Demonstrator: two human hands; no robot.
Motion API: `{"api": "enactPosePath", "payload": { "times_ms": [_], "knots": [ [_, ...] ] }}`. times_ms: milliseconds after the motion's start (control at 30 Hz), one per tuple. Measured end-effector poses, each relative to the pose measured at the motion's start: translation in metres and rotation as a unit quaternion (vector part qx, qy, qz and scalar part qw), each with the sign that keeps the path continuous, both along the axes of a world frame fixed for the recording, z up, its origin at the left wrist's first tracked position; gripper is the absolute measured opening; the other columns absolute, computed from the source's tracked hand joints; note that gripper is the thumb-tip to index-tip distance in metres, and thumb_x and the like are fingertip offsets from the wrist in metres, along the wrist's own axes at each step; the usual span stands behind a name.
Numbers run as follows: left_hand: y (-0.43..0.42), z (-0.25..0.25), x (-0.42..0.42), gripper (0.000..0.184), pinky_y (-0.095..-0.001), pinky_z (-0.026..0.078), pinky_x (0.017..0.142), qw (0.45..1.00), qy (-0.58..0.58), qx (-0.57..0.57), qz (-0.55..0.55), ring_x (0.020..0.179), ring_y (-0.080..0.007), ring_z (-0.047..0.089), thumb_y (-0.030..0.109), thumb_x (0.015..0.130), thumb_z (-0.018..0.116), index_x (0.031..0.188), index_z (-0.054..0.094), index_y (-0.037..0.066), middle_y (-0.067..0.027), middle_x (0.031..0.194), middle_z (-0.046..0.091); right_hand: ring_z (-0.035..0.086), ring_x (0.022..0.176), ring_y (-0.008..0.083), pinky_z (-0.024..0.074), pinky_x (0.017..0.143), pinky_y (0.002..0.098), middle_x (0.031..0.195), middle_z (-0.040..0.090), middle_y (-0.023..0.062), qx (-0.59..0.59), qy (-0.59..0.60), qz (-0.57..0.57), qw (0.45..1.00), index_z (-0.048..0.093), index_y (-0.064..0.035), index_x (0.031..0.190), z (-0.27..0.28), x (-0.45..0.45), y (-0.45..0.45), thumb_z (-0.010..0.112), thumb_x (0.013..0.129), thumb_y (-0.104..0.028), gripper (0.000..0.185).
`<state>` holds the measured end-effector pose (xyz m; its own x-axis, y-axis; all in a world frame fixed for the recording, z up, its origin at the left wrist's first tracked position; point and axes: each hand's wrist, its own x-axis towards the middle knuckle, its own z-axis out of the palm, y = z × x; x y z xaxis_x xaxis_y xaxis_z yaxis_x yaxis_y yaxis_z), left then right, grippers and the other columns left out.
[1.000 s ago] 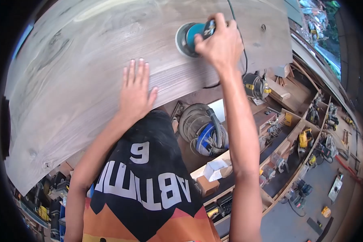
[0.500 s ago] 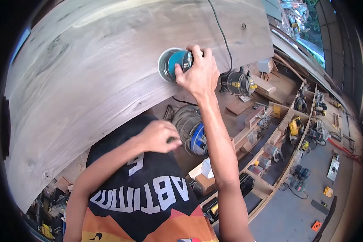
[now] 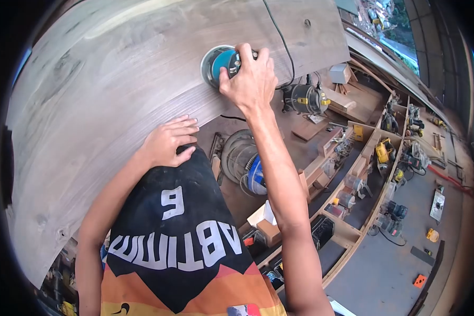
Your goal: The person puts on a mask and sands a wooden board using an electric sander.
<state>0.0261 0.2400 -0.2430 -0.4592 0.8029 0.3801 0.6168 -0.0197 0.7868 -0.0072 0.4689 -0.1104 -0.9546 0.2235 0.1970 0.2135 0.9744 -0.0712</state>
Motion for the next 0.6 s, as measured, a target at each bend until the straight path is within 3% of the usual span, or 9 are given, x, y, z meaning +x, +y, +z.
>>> {"api": "enactPosePath", "payload": {
  "times_ms": [33,133,433,600],
  "knots": [
    [-0.001,-0.002,0.0,0.023,-0.0493,0.047,0.116,0.999,-0.03,0.017,-0.022,0.124,-0.0333,0.068,0.019,0.08,0.077,0.094,0.078,0.001,-0.0172,0.113,0.077,0.066,0.094,0.0391,0.0551,0.079,0.0501,0.104,0.061,0.0175,0.012,0.01,0.03,0.999,0.066,-0.0139,0.115,-0.001,0.001,-0.004,0.085,0.073,-0.03,0.049],
    [-0.004,-0.002,-0.004,0.019,-0.0488,0.049,0.114,0.989,-0.141,0.02,-0.031,0.112,-0.0343,0.073,0.018,0.08,0.076,0.087,0.079,0.0,-0.0175,0.099,0.079,0.066,0.092,0.039,0.0548,0.078,0.0496,0.104,0.061,0.0175,-0.01,-0.006,0.057,0.998,0.066,-0.0141,0.115,0.002,0.001,-0.02,0.086,0.073,-0.029,0.05],
    [-0.006,-0.002,0.0,0.023,-0.0469,0.051,0.112,0.992,-0.126,0.017,0.011,0.107,-0.0372,0.074,0.02,0.078,0.078,0.085,0.079,-0.002,-0.0241,0.099,0.077,0.065,0.094,0.0377,0.0544,0.077,0.0493,0.104,0.06,0.0159,0.008,0.034,0.095,0.995,0.064,-0.0132,0.115,-0.002,-0.002,-0.041,0.086,0.073,-0.028,0.05],
    [-0.006,-0.001,-0.002,0.022,-0.047,0.052,0.111,0.99,-0.14,0.023,-0.007,0.104,-0.0369,0.074,0.019,0.078,0.078,0.082,0.079,-0.002,-0.0241,0.097,0.077,0.065,0.095,0.037,0.0547,0.078,0.0496,0.104,0.06,0.0154,-0.005,-0.006,0.098,0.995,0.064,-0.0141,0.115,0.002,-0.003,-0.04,0.086,0.072,-0.029,0.05]
  ]
}}
